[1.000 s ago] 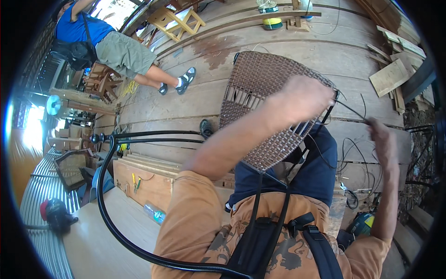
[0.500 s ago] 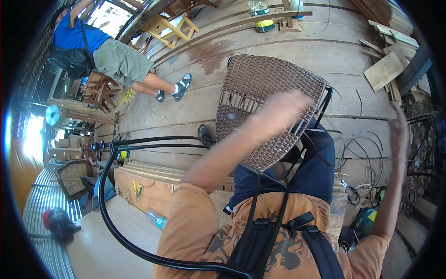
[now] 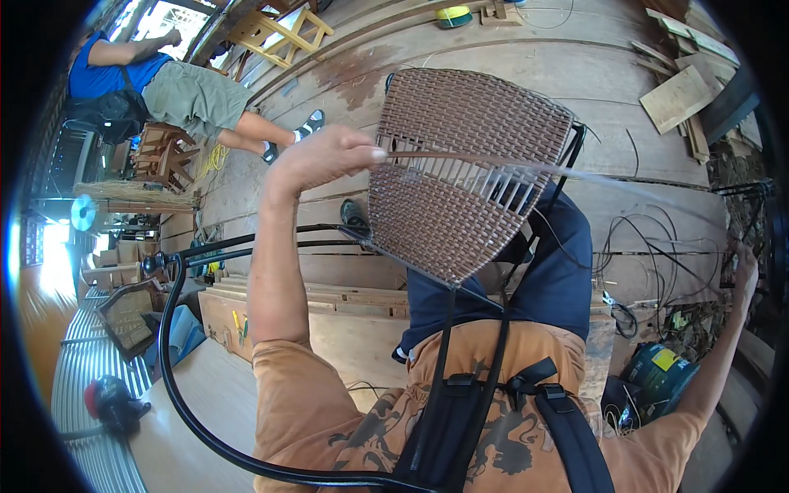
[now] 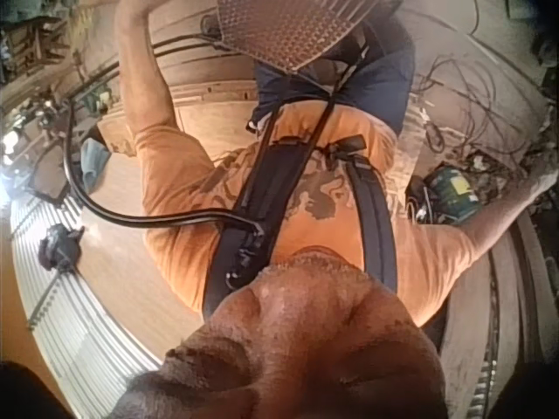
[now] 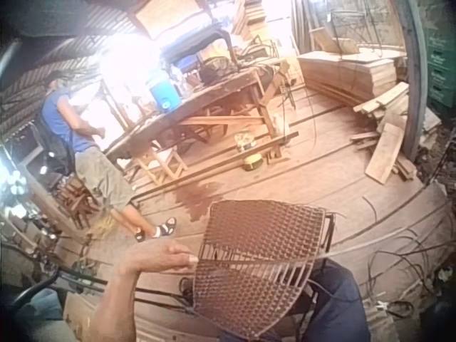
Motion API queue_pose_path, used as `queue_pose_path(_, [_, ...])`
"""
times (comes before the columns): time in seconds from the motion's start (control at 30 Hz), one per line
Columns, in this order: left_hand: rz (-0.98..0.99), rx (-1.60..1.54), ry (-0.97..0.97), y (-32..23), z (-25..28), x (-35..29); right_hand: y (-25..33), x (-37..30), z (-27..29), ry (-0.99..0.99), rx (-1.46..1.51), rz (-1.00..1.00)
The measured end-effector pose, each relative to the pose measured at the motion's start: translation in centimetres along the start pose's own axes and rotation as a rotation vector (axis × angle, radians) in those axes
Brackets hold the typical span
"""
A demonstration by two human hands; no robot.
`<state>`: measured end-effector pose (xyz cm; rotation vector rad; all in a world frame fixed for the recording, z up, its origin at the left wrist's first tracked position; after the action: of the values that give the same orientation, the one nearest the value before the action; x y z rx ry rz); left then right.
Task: Weaving synthetic strips onto a chair frame to create or repair the seat.
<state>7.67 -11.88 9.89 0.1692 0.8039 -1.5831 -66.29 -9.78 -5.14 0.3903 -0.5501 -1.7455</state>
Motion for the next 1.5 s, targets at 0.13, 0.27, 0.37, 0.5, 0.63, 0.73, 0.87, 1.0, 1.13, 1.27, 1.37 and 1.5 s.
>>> queue_pose_path(0.13, [-0.335, 0.328, -0.225, -4.1, -4.2, 3.3, -2.0, -0.7, -4.4, 0.006, -0.291, 0.207])
queue_pose_path(0.27, [-0.689, 0.171, -0.188, -16.0, -12.1, 5.0, 29.4, -7.2, -13.2, 0.341, 0.499, 0.306])
queue_pose_path(0.37, [-0.717, 0.2, -0.23, -17.8, -10.3, 4.7, 32.1, -8.4, -13.6, 0.526, 0.493, 0.372])
queue_pose_path(0.5, [-0.538, 0.086, -0.031, -11.0, -4.1, 3.9, 20.7, -4.1, -10.0, 0.271, 0.429, 0.157])
queue_pose_path(0.63, [-0.379, 0.134, -0.166, -8.6, -3.9, 3.5, 12.9, -1.5, -9.6, 0.139, -0.162, -0.07])
queue_pose_path(0.73, [-0.553, 0.177, -0.332, -11.5, -8.8, 5.2, 20.1, -4.2, -15.2, 0.081, 0.196, 0.345])
queue_pose_path(0.87, [-0.634, 0.288, -0.254, -15.2, -11.9, 5.6, 34.6, -10.5, -17.3, 0.232, 0.444, 0.676])
queue_pose_path(1.0, [-0.341, 0.474, -0.256, -10.6, -8.6, 6.6, 29.3, -9.4, -20.3, 0.545, 0.32, 0.19])
queue_pose_path(1.13, [-0.552, 0.301, -0.246, -11.9, -13.5, 6.5, 34.5, -11.8, -21.7, 0.581, 0.512, 0.365])
queue_pose_path(1.27, [-0.45, 0.321, -0.308, -10.8, -15.1, 4.9, 34.0, -13.5, -23.0, 0.669, 0.475, 0.326])
queue_pose_path(1.37, [-0.336, 0.347, -0.368, -8.9, -16.2, 4.9, 33.7, -15.0, -22.9, 0.609, 0.372, 0.36])
queue_pose_path(1.5, [-0.1, 0.189, -0.508, -5.8, -15.8, 6.1, 32.3, -15.1, -22.3, 0.496, 0.413, 0.289])
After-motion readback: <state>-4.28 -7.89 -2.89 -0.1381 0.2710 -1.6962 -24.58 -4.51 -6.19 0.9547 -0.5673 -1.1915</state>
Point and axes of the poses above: each hand's wrist, its own x-axis towards the middle knuckle, its own z-axis out of the back of the hand, y = z × x, the point moved 6 cm from there along x, towards the middle knuckle, and after that the axes turned 4 degrees about x, right-handed, at the moved point
